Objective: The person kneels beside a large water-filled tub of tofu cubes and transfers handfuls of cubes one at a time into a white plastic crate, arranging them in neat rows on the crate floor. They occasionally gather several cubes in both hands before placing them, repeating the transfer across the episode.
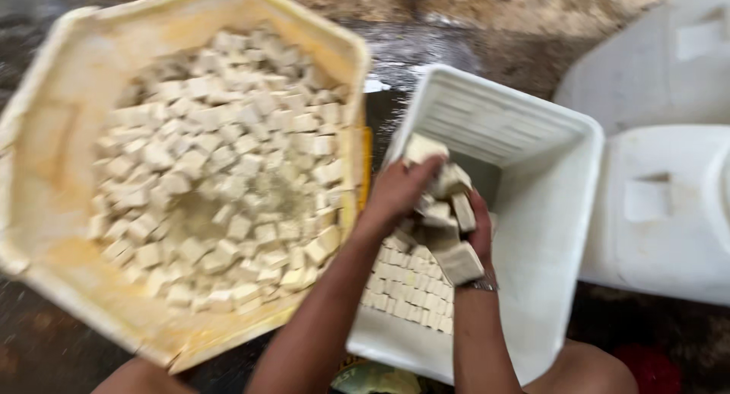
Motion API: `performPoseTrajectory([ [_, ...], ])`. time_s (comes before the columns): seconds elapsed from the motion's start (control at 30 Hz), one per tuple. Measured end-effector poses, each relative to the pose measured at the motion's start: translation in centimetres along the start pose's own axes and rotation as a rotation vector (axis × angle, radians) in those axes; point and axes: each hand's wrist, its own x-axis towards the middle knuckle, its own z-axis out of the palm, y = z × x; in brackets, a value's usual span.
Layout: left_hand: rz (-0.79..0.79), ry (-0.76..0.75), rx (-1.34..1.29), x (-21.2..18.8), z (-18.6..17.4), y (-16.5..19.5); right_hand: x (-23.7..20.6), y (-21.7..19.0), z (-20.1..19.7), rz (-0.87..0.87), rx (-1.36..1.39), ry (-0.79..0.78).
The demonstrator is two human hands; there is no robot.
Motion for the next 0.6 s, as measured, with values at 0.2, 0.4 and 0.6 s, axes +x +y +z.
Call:
performPoseTrajectory([
  [0.2,-0.403,-0.163,-0.126,5.8,7.4,-15.4,-0.6,1.6,-16.5,0.076,-0.025,0.361],
  [0.4,-0.749,0.021,-0.296,8.0,5.2,-26.5,1.6,7.0,-21.7,0.548,-0.042,0.425],
  [0.6,-0.876,0.232,-0.372,6.9,3.7,-29.7,0.9,7.6,-23.2,0.64,-0.04,0.514],
])
